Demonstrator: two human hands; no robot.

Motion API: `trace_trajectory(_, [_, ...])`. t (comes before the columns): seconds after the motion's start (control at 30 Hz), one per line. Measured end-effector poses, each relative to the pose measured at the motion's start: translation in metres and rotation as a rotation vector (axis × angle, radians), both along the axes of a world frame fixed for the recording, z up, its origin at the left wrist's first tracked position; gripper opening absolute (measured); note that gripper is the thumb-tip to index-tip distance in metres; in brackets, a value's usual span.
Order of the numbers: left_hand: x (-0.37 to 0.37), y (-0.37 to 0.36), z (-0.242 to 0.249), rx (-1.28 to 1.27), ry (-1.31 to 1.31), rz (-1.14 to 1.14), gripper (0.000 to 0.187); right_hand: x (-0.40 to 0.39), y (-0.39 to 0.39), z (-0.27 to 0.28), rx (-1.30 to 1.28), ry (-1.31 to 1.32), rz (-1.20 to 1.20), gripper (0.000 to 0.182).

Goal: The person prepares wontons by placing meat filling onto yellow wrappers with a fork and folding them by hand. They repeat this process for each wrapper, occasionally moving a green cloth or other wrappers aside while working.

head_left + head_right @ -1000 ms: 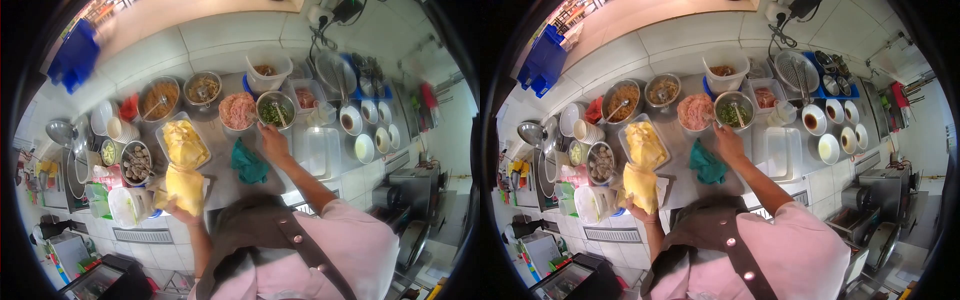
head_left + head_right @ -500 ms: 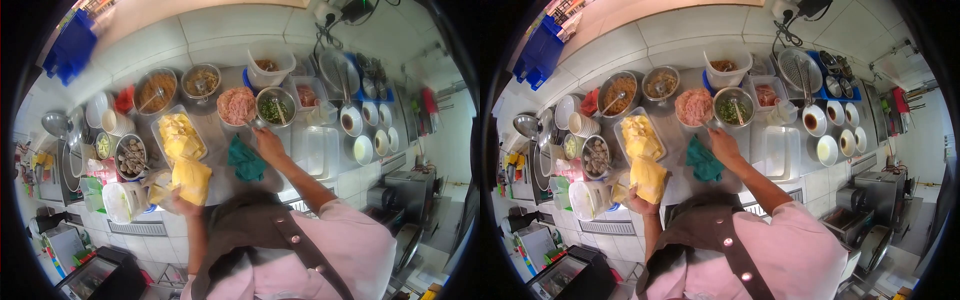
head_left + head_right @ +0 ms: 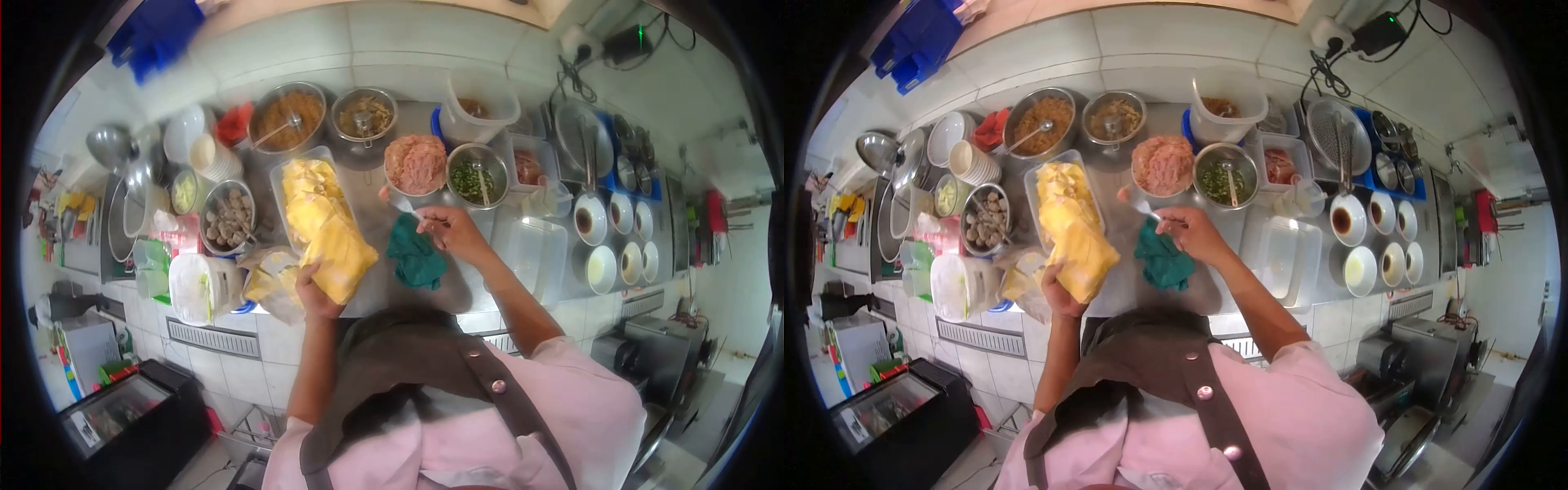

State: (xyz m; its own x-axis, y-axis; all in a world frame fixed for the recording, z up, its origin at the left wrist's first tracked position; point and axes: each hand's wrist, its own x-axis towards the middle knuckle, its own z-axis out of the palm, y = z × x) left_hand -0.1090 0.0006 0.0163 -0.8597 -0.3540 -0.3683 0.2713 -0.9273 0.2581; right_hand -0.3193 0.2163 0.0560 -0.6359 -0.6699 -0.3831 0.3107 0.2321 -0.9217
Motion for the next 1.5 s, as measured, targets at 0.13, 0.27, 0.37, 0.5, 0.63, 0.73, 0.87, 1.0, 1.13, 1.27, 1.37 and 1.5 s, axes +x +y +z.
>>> trace_trajectory(0.13, [-0.008,0.003,0.008,0.037,0.013,-0.105,0.069,0.018,-0.017,0.012,-0.071,0.529,0.214,0.03])
trace_trajectory(0.27, [-0.014,0.012,0.029,0.014,0.055,-0.143,0.072,0.027,-0.028,0.016,-0.054,0.936,0.306,0.04])
trace_trajectory(0.37, [-0.012,0.013,0.034,-0.038,0.015,-0.122,0.075,0.028,-0.03,0.013,-0.038,1.105,0.28,0.04])
trace_trajectory(0.5, [-0.01,0.014,0.037,-0.027,0.067,-0.082,0.075,0.027,-0.031,0.016,-0.021,1.199,0.28,0.039])
trace_trajectory(0.63, [-0.009,0.012,0.033,-0.03,0.089,-0.029,0.076,0.02,-0.032,0.017,-0.028,1.321,0.278,0.036])
trace_trajectory(0.73, [-0.006,0.007,0.029,-0.027,0.082,0.007,0.077,0.019,-0.031,0.031,-0.003,1.317,0.272,0.035])
trace_trajectory(0.87, [-0.006,0.005,0.038,-0.022,0.085,0.0,0.077,0.013,-0.031,0.04,-0.052,0.857,0.35,0.033])
trace_trajectory(1.0, [-0.002,0.003,0.031,-0.023,0.077,-0.019,0.075,0.019,-0.039,0.029,-0.043,0.582,0.387,0.031])
trace_trajectory(1.13, [-0.001,0.002,0.025,-0.014,0.07,-0.03,0.069,0.021,-0.05,0.019,-0.035,0.344,0.341,0.028])
trace_trajectory(1.27, [0.004,0.002,0.027,-0.026,0.023,-0.046,0.065,0.025,-0.056,0.022,-0.012,0.412,0.357,0.026])
trace_trajectory(1.37, [0.007,-0.003,0.025,-0.115,0.005,-0.131,0.062,0.033,-0.059,0.027,0.0,0.505,0.329,0.026])
trace_trajectory(1.5, [0.0,-0.002,0.034,-0.183,-0.087,-0.12,0.064,0.049,-0.055,0.028,-0.004,0.992,0.313,0.028])
